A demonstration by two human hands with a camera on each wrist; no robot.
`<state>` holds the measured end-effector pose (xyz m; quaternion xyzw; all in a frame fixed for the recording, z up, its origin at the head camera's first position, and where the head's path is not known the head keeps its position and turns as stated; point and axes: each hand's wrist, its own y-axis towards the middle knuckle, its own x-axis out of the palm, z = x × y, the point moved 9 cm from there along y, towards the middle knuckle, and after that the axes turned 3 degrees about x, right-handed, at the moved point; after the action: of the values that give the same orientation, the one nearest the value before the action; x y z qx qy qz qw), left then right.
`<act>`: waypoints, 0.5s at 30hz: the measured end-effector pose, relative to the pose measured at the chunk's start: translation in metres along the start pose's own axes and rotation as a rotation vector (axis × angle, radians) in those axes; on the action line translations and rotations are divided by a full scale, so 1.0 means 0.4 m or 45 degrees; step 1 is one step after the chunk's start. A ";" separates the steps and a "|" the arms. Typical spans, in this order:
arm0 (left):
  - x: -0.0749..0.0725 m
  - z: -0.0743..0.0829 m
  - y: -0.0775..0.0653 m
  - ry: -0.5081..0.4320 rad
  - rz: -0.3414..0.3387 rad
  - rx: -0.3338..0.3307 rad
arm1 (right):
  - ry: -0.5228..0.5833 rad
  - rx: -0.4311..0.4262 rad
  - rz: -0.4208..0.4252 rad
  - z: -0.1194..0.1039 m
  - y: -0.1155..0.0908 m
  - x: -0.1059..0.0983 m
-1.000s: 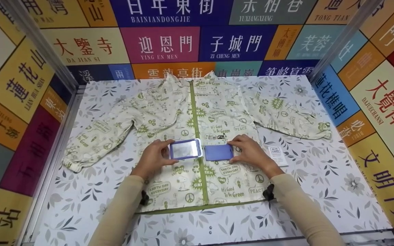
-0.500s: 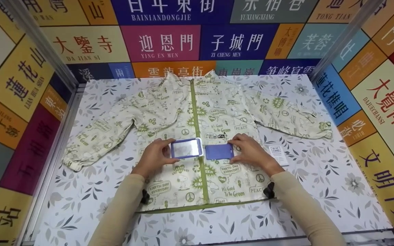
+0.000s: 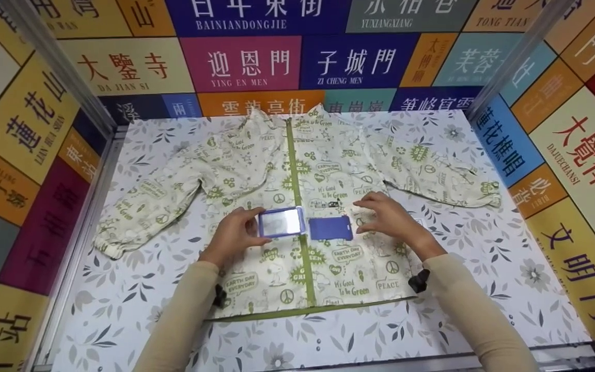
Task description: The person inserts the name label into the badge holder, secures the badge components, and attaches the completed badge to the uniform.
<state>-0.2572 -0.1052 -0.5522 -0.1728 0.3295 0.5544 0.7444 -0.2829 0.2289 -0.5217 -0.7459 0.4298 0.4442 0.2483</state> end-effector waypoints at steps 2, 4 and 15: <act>0.001 0.000 0.000 0.007 -0.001 0.000 | 0.056 0.036 0.010 0.020 -0.015 -0.014; 0.003 0.001 0.000 0.007 0.000 0.003 | 0.107 0.076 0.023 0.047 -0.032 -0.028; 0.005 0.001 -0.002 0.020 0.008 0.028 | 0.237 0.409 0.035 0.222 -0.138 -0.098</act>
<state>-0.2558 -0.1036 -0.5533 -0.1678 0.3420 0.5517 0.7419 -0.2843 0.3402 -0.5308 -0.7285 0.5265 0.3023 0.3174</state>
